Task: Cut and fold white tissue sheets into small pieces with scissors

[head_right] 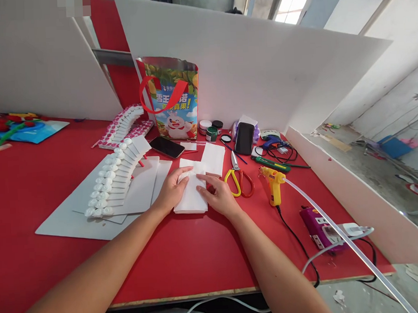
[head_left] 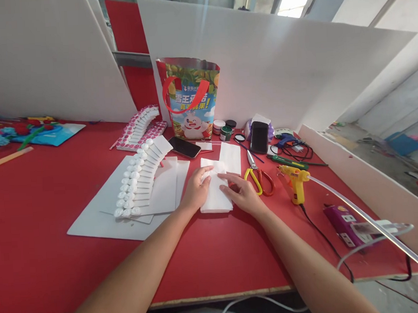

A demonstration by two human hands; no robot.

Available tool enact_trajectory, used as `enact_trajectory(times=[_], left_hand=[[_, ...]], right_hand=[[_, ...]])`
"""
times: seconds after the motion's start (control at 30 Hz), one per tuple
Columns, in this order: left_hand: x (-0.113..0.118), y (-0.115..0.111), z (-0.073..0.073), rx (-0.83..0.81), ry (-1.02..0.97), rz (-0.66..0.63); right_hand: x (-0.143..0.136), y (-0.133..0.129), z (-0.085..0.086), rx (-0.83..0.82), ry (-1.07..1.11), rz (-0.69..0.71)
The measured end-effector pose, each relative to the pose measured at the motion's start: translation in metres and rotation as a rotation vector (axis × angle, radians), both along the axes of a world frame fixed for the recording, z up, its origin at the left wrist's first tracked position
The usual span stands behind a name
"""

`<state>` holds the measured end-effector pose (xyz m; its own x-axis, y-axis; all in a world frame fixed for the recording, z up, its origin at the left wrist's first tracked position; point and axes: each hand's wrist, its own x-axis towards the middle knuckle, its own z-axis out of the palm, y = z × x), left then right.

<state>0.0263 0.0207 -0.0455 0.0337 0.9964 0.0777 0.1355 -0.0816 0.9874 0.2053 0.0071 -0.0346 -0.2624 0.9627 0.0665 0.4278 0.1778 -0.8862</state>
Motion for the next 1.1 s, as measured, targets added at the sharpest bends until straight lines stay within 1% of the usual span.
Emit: enact_trajectory(times=[0.33,0.5,0.63,0.7,0.77,0.83,0.93,1.0,1.1], left_hand=[[0.000,-0.001,0.000,0.040,-0.005,0.010],[-0.001,-0.001,-0.004,0.039,-0.026,0.000],[-0.001,-0.004,-0.001,0.030,-0.060,-0.006],[-0.001,-0.006,0.002,0.001,-0.149,0.003],[-0.001,-0.006,0.006,-0.079,-0.302,0.000],[-0.002,-0.006,0.009,-0.169,-0.482,-0.035],[-0.003,-0.006,0.014,-0.206,-0.685,-0.100],[-0.004,-0.006,0.017,-0.198,-0.745,-0.135],[-0.005,-0.006,0.020,-0.182,-0.773,-0.163]], right_hand=[[0.000,0.003,-0.002,-0.077,0.116,-0.030],[-0.002,0.004,-0.001,-0.066,0.154,-0.033],[-0.004,0.005,0.000,-0.084,0.215,-0.051],[-0.004,0.006,0.000,-0.139,0.294,-0.079],[-0.003,0.007,0.002,-0.211,0.395,-0.127],[-0.002,0.007,0.005,-0.300,0.508,-0.170],[0.000,0.007,0.010,-0.433,0.668,-0.180],[0.000,0.007,0.011,-0.491,0.763,-0.167],[-0.001,0.008,0.011,-0.522,0.859,-0.157]])
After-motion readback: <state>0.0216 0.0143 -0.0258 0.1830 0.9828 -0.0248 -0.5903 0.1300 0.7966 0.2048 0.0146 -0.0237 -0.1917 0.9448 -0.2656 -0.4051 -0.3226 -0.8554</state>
